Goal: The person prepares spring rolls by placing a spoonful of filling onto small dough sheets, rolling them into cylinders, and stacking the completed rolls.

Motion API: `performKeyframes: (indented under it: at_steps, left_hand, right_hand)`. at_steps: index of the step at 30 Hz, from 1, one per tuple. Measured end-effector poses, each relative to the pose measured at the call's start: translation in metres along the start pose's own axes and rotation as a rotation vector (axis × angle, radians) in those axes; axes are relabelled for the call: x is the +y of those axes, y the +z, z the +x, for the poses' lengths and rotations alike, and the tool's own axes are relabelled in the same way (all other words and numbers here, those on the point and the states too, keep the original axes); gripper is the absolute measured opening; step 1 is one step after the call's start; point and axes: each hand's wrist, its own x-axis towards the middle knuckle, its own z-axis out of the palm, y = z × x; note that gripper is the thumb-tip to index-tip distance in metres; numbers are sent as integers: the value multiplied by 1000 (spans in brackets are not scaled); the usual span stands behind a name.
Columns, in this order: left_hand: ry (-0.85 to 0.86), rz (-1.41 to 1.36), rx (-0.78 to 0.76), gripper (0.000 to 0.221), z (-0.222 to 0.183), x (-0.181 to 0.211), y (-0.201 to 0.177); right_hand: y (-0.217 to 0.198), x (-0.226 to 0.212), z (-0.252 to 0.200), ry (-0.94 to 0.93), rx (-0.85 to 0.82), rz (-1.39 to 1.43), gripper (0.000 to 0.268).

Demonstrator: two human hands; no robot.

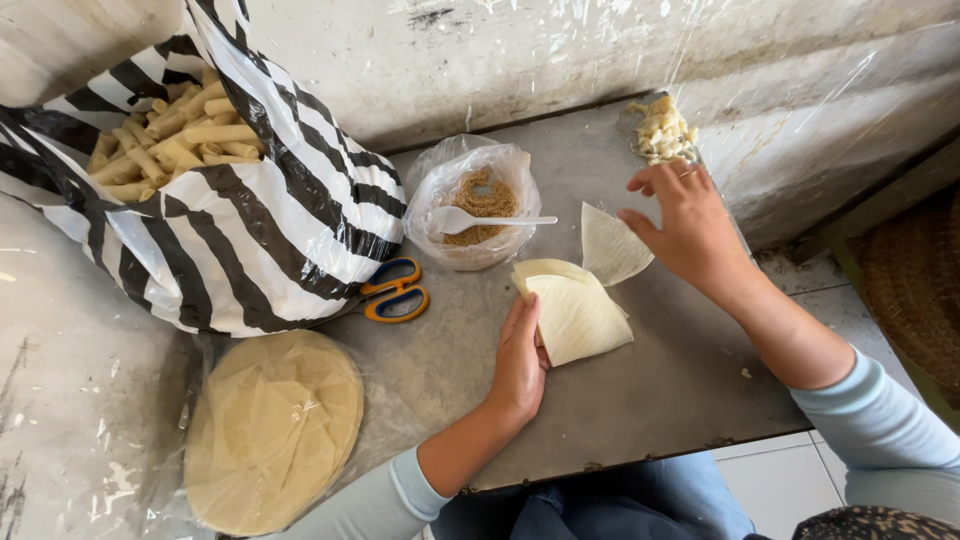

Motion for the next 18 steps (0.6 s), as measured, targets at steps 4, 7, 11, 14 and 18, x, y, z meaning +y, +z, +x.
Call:
performKeyframes:
  at_steps: [4, 7, 11, 14, 18]
  left_hand:
    - [-42, -58, 4, 47, 1, -1, -1]
    - [-53, -62, -18, 50, 1, 0, -1]
    - [-50, -93, -20, 54, 0, 4, -1]
    - [-28, -107, -41, 57, -1, 8, 0]
    - [-72, -111, -29, 58, -1, 12, 4]
  right_hand:
    - [-25, -30, -9, -10, -122, 429, 13]
    - [-27, -56, -14, -255, -365, 493, 12]
    - [-24, -74, -18, -487, -381, 433, 24]
    - [-15, -76, -17, -518, -366, 393, 19]
    - [-15, -65, -19, -305, -438, 581, 15]
